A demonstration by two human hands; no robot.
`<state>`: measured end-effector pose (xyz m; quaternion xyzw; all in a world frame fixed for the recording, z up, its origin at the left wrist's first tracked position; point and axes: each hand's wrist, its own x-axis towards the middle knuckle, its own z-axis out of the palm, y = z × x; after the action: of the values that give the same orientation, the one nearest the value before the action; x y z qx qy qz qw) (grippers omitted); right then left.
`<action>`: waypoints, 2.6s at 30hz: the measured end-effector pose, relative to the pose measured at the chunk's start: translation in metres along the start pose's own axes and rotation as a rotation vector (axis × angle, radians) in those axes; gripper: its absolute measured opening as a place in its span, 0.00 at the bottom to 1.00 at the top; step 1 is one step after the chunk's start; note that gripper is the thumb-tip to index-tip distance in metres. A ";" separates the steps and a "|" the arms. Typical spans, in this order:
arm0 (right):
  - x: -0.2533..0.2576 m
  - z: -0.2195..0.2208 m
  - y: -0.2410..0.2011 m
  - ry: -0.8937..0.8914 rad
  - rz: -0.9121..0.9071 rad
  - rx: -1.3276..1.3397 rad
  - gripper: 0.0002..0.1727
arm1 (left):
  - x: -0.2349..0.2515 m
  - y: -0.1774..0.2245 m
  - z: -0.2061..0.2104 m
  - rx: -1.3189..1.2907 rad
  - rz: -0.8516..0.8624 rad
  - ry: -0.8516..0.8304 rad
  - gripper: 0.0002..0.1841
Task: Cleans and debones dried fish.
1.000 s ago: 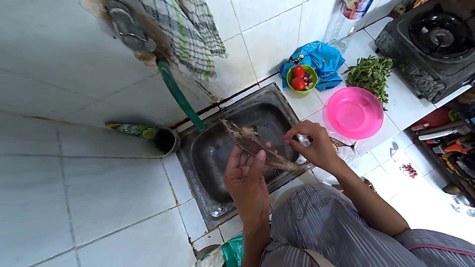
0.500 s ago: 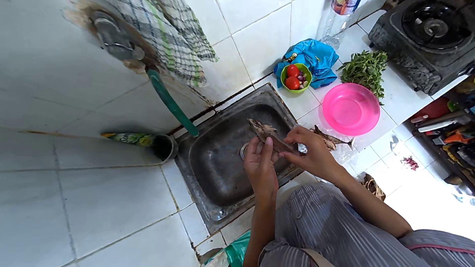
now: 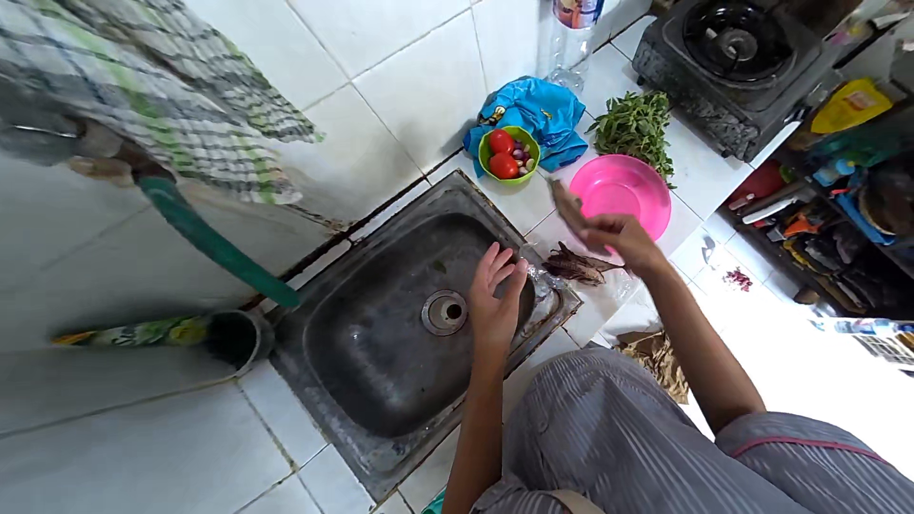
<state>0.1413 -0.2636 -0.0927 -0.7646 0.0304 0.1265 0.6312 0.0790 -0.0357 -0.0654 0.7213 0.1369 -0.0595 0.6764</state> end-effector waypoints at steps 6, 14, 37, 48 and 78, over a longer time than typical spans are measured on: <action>0.069 -0.079 0.067 0.305 0.225 -0.252 0.17 | -0.006 -0.011 -0.010 -0.031 -0.041 0.020 0.24; 0.090 -0.080 0.096 0.198 0.413 -0.584 0.21 | -0.013 -0.016 -0.022 -0.066 -0.101 0.072 0.22; 0.000 0.040 0.064 -0.040 0.121 -0.950 0.22 | -0.021 -0.034 -0.036 -0.115 -0.124 0.160 0.20; -0.007 0.045 0.083 0.060 -0.051 -0.958 0.20 | -0.022 -0.037 -0.037 -0.123 -0.117 0.173 0.19; -0.035 0.081 -0.033 -0.375 0.045 0.178 0.13 | -0.032 -0.015 -0.017 -0.238 0.003 0.120 0.10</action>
<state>0.1014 -0.1819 -0.0665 -0.6679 -0.0595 0.2773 0.6881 0.0427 -0.0214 -0.0698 0.6385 0.1822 0.0012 0.7478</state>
